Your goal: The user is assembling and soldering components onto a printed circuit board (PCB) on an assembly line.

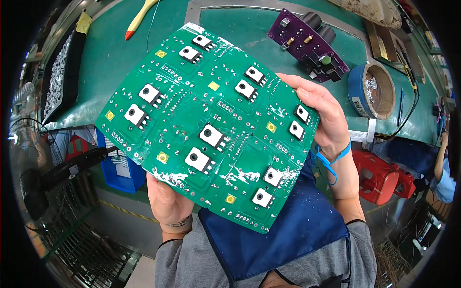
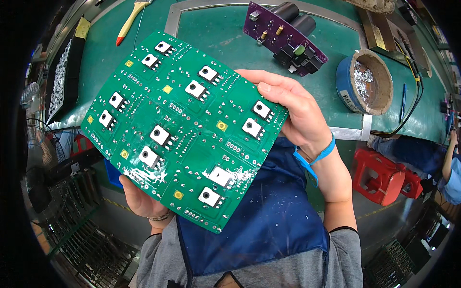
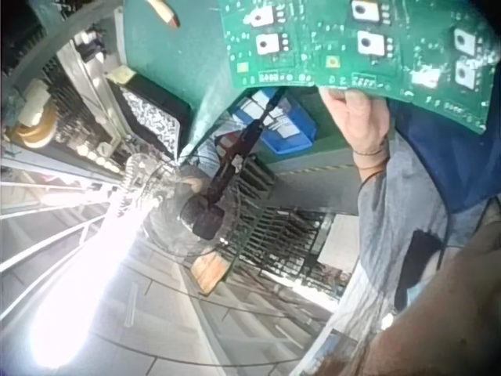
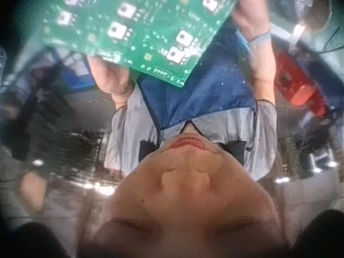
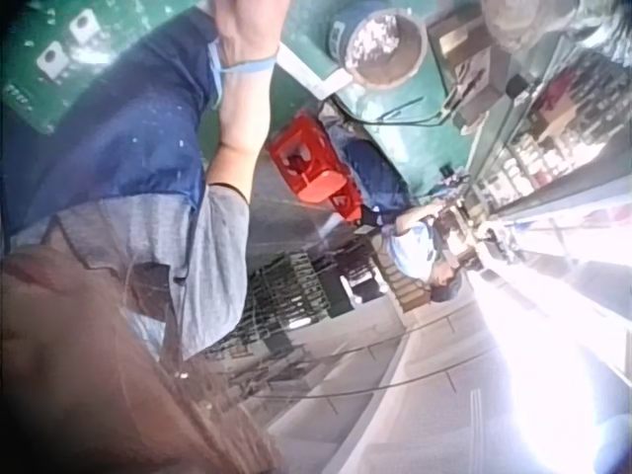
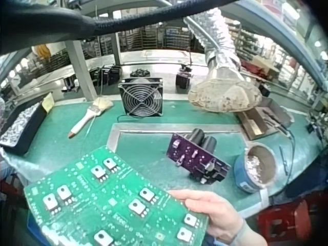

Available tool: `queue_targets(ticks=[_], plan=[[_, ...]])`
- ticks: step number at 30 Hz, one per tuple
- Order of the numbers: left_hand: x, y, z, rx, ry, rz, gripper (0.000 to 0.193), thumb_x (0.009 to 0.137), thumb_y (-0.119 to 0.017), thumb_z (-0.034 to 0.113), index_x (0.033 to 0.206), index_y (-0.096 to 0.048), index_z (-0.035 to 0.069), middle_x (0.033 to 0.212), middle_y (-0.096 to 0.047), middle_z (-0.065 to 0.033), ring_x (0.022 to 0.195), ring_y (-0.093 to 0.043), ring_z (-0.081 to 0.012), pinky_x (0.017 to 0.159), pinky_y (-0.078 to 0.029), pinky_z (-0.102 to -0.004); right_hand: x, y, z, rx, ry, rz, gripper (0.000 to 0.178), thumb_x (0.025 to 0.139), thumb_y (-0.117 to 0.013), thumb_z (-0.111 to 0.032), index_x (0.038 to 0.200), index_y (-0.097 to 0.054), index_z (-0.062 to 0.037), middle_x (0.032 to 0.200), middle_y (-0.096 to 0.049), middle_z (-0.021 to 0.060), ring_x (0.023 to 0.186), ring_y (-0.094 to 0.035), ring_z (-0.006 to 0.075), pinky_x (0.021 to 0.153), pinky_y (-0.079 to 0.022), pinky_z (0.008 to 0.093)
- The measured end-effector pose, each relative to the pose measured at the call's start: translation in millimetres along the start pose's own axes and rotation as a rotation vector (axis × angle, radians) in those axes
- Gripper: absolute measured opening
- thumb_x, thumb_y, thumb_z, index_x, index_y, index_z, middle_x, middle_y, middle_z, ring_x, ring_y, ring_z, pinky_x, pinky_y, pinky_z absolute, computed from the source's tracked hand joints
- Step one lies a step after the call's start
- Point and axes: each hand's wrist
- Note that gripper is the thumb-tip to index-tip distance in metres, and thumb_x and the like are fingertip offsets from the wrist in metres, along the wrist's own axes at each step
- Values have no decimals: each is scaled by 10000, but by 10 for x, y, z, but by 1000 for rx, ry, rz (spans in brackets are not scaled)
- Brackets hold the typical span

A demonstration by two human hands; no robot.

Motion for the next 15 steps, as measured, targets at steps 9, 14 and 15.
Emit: queue_targets(ticks=[9,14,15], plan=[[39,-23,-8,1,-28,-40,780,844,-619,366,1380,-202,-18,1371,-358,-193,1206,-452,-322,962,-428,-467,7,-36,6,9,-14,-7,451,896,-488,-167,1250,-435,107,1171,-565,181,1034,-584,186,908,-459,285],[109,-7,-36,-17,-59,-64,688,890,-554,318,1377,-210,-26,1365,-371,-193,1202,-457,-316,969,-420,-451,-20,-47,9,26,-15,6,437,901,-485,-160,1248,-440,101,1163,-572,173,1028,-589,184,899,-462,276],[117,14,-28,-16,-57,-64,688,890,-554,318,1377,-210,-26,1365,-371,-193,1202,-457,-316,969,-420,-451,-32,-50,9,26,-15,14,429,903,-483,-155,1247,-442,98,1161,-574,169,1026,-590,183,898,-462,272]])
Point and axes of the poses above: each hand's wrist, its own x-axis towards the middle knuckle, its own y-axis out of the back of the hand, z = x × y
